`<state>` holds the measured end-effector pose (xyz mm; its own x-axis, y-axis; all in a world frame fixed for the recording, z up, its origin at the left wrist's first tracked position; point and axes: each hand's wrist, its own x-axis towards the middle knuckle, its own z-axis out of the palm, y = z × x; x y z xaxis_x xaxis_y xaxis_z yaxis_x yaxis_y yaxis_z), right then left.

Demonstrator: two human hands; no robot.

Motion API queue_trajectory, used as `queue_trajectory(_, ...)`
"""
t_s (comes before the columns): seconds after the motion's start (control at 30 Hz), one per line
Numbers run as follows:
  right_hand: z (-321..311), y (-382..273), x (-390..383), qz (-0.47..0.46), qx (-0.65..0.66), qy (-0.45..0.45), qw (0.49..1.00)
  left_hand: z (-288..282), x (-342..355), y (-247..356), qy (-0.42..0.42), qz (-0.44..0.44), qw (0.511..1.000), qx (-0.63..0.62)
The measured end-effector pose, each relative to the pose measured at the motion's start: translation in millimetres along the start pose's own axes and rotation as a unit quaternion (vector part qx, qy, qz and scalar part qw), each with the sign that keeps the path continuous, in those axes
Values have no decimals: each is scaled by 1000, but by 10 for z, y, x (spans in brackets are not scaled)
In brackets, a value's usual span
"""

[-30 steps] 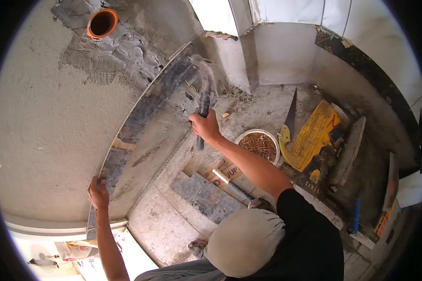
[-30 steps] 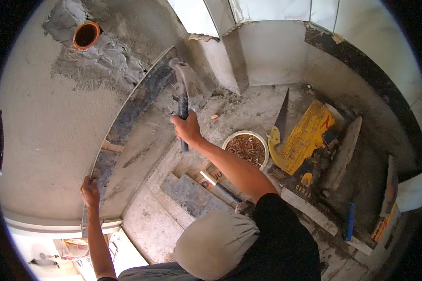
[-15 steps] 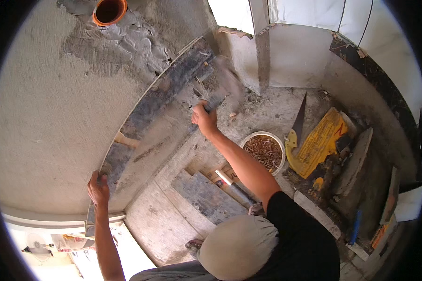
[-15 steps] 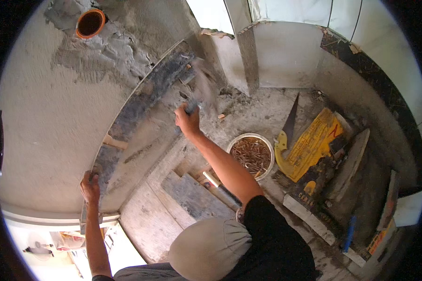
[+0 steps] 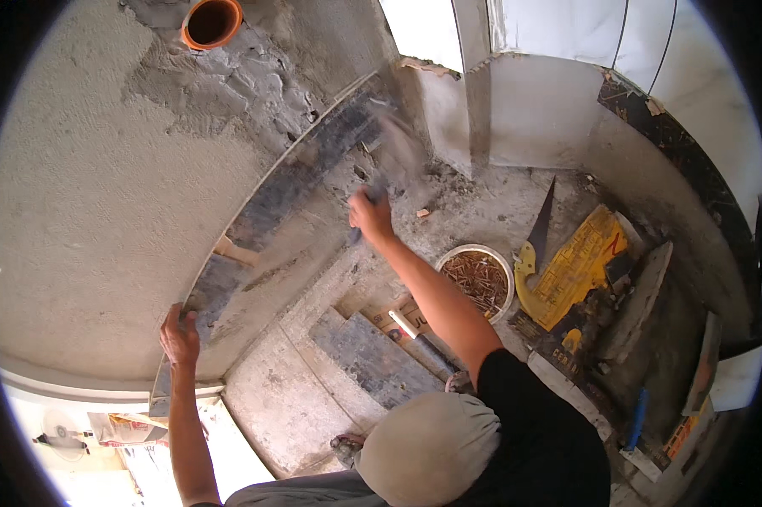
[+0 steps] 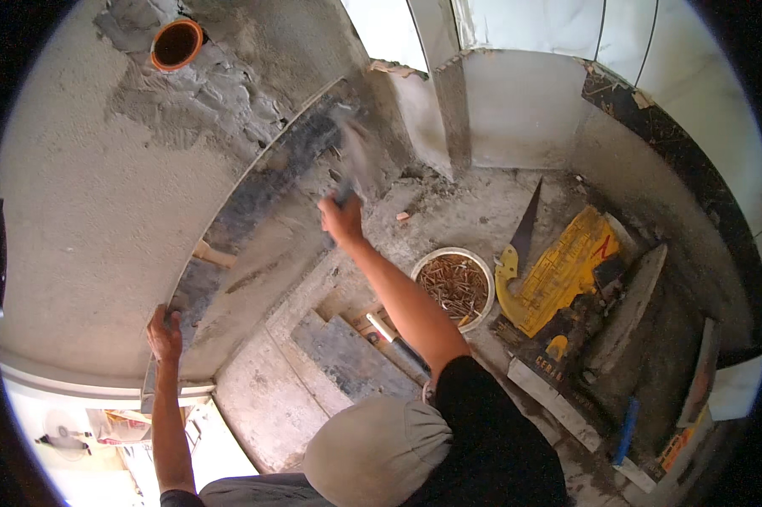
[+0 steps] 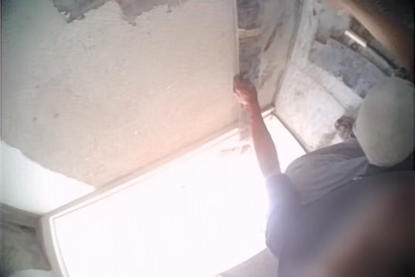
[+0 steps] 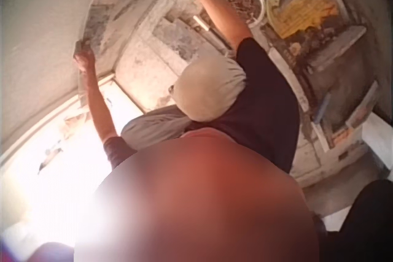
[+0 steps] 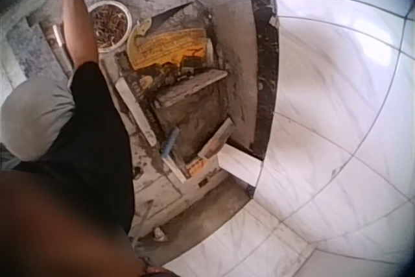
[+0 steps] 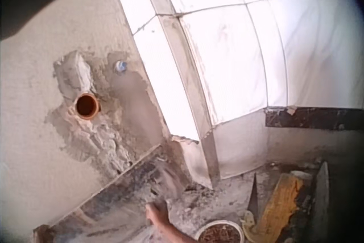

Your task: Cutting a dark tile piece with a saw and fitting it into place at the base of a wall using a hammer.

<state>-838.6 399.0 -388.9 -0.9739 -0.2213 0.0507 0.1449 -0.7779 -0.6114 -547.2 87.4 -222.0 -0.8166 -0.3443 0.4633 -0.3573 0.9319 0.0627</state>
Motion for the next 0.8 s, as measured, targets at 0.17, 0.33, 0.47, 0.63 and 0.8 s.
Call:
queue_trajectory(0.17,100,-40,-166,48,-144,-42,988,-95,-139,-377,18,52,998,-27)
queue_trajectory(0.33,29,-156,-462,51,-19,-68,996,-46,-169,-427,29,40,999,3)
queue_trajectory(0.47,17,-255,-375,-25,17,-30,999,-39,-133,-459,33,53,998,4)
queue_trajectory(0.63,-47,-344,-184,-26,0,28,999,-46,-104,-499,-18,5,999,-37)
queue_trajectory(0.8,-8,-91,127,56,40,70,995,-7,-20,-319,12,29,999,-5)
